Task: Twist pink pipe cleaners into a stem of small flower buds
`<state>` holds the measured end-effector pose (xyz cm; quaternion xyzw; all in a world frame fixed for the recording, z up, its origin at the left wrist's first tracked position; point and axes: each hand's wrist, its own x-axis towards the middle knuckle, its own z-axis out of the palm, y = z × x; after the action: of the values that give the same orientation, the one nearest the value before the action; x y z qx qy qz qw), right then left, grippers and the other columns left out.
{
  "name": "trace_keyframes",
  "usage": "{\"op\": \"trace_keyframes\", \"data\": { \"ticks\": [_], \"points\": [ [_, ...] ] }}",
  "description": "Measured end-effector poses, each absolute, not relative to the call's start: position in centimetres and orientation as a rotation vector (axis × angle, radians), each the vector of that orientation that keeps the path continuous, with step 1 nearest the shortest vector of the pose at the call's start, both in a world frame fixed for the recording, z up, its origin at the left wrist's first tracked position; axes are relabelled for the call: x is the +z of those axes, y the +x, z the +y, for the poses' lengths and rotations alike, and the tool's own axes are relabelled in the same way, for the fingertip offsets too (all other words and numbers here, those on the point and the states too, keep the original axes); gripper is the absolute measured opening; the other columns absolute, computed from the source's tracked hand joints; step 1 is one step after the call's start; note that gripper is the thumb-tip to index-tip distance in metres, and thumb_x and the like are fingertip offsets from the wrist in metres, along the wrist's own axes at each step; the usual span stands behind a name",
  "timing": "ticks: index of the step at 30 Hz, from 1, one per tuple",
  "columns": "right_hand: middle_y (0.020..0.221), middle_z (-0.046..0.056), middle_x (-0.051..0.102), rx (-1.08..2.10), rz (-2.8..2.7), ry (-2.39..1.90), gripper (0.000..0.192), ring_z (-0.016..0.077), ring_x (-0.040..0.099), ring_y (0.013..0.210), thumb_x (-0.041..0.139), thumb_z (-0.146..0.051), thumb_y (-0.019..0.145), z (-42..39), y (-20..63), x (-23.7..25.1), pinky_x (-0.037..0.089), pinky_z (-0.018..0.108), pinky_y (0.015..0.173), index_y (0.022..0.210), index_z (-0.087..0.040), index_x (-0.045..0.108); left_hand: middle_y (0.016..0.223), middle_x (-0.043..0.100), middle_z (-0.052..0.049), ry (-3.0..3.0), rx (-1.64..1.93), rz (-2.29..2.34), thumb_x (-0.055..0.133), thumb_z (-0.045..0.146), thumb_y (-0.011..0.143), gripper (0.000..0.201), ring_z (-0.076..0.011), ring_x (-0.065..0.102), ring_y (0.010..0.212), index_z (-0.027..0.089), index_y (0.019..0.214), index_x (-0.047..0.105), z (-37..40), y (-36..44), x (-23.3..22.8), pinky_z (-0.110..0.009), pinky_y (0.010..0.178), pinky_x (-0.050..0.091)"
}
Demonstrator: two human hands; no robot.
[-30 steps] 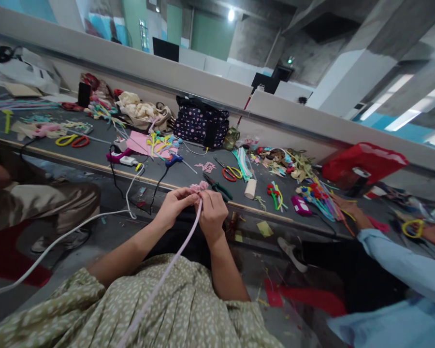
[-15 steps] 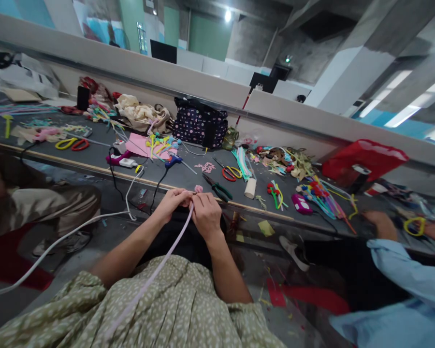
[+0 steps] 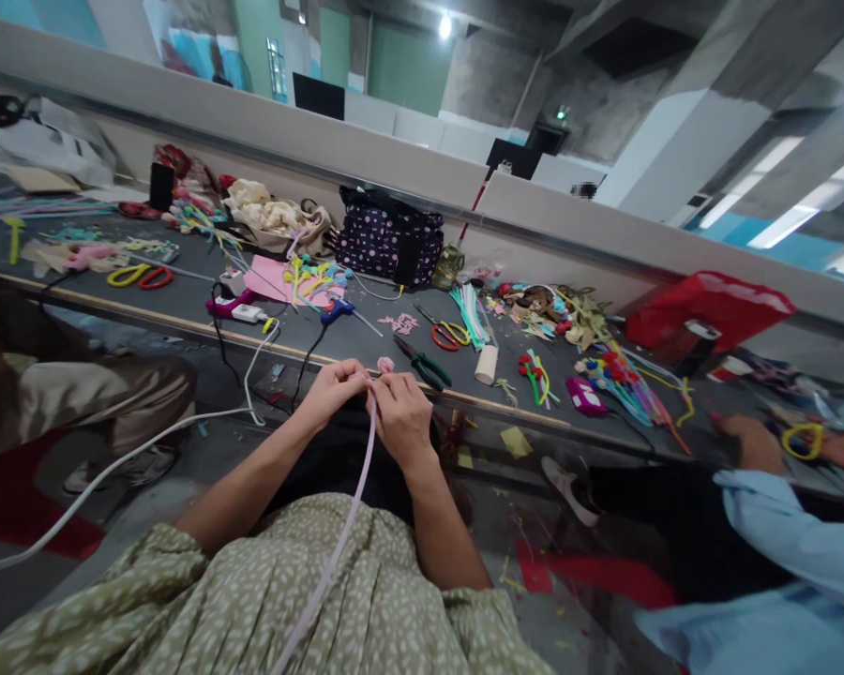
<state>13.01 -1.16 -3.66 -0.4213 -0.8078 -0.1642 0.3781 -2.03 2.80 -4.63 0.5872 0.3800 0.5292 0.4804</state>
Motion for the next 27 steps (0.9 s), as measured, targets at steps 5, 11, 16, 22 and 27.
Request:
{"op": "trace_keyframes", "data": {
  "ticks": [5,11,16,22,27],
  "points": [
    [0.092,0.008,0.065,-0.355,-2.074,-1.068,0.014,0.0213,0.054,0.09,0.055,-0.021,0.089,-1.3,13.2,-3.3,0.047,0.034,0.082,0.096,-0.018,0.066,0.062,0.054,0.002,1.664,1.328,0.967,0.058,0.02,0.072,0.01,-0.01,0.045,0.06,0.014,0.065,0.063,2.7,-2.5,-4.2,-0.023,0.059,0.035],
    [0.09,0.008,0.066,-0.292,-2.048,-1.057,0.012,0.0206,0.055,0.089,0.055,-0.021,0.089,-1.3,13.3,-3.4,0.047,0.033,0.082,0.092,-0.018,0.066,0.07,0.057,0.0,1.912,1.324,0.932,0.058,0.017,0.071,0.007,-0.0124,0.051,0.066,0.015,0.066,0.061,2.3,-2.9,-3.6,-0.024,0.064,0.038],
    [0.085,0.007,0.067,-0.276,-1.992,-1.066,0.011,0.0196,0.057,0.086,0.054,-0.021,0.089,-1.4,13.1,-3.3,0.048,0.032,0.082,0.086,-0.019,0.065,0.071,0.055,0.0,2.059,1.318,0.932,0.056,0.015,0.073,0.009,-0.0131,0.052,0.068,0.016,0.067,0.062,1.9,-3.0,-3.2,-0.026,0.067,0.039],
    [0.087,0.007,0.067,-0.323,-1.999,-1.013,0.012,0.02,0.057,0.086,0.055,-0.022,0.089,-1.4,13.2,-3.3,0.049,0.033,0.081,0.091,-0.02,0.067,0.068,0.054,0.0,2.022,1.252,0.952,0.057,0.018,0.071,0.009,-0.0129,0.051,0.066,0.017,0.063,0.062,2.0,-3.3,-3.0,-0.025,0.064,0.038],
    [0.089,0.007,0.068,-0.332,-2.039,-1.003,0.013,0.0202,0.057,0.087,0.055,-0.02,0.089,-1.2,13.6,-3.4,0.049,0.033,0.083,0.094,-0.021,0.067,0.068,0.057,-0.001,2.026,1.196,0.927,0.057,0.019,0.072,0.011,-0.0126,0.051,0.065,0.016,0.064,0.064,2.0,-3.6,-2.6,-0.025,0.063,0.039]
  ]
}}
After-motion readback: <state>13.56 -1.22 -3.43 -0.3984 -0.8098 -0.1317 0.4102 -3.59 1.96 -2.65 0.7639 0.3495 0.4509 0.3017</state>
